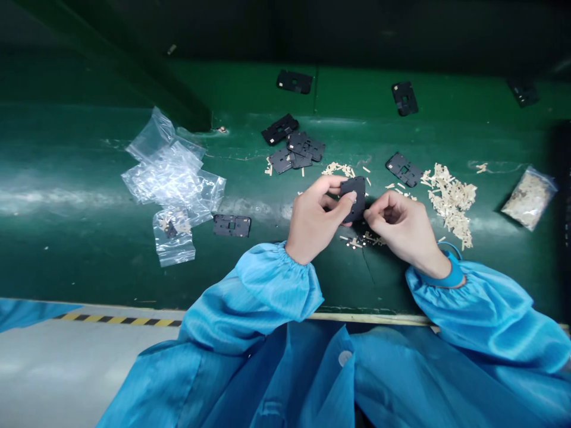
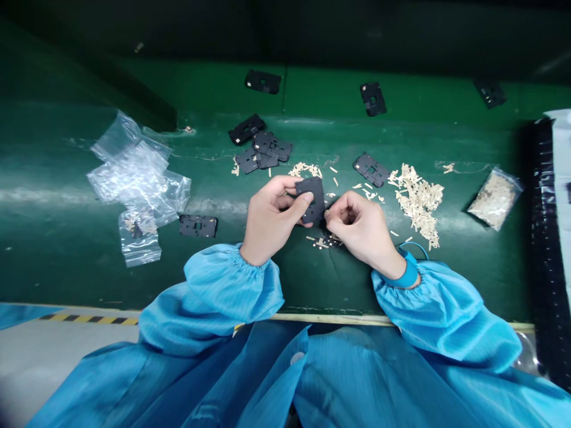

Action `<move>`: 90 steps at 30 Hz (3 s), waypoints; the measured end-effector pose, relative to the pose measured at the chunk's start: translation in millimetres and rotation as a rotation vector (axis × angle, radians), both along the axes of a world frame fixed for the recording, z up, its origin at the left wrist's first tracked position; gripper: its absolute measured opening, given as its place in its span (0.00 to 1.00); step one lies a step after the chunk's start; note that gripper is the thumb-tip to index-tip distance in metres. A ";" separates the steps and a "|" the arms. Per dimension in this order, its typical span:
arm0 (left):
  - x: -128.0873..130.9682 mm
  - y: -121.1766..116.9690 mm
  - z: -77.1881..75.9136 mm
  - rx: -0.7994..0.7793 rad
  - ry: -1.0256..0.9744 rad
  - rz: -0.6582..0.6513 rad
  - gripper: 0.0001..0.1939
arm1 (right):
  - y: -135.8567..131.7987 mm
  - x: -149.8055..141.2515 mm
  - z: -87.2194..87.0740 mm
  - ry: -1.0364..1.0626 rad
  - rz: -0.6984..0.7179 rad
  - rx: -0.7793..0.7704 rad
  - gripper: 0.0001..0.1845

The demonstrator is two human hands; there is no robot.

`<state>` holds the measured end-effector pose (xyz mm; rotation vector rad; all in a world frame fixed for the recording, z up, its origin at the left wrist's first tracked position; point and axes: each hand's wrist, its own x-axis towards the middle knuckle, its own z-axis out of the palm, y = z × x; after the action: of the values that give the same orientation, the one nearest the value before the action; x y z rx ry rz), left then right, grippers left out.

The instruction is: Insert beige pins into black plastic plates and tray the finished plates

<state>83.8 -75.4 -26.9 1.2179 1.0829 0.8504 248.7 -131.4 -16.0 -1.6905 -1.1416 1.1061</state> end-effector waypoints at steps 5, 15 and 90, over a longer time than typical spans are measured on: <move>-0.1 -0.8 -2.6 0.020 -0.025 -0.010 0.11 | 0.7 -0.7 1.4 -0.018 0.011 -0.003 0.07; -1.2 1.0 -2.6 -0.030 -0.089 -0.021 0.13 | -0.5 5.8 3.1 -0.014 0.079 -0.058 0.13; -5.0 -1.2 -2.5 -0.109 -0.228 -0.009 0.18 | -7.1 13.5 -4.6 0.557 0.200 -0.069 0.13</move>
<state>78.8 -76.6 -29.4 1.0083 0.9263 0.8882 262.2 -138.5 -20.6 -1.2123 -0.9255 1.6289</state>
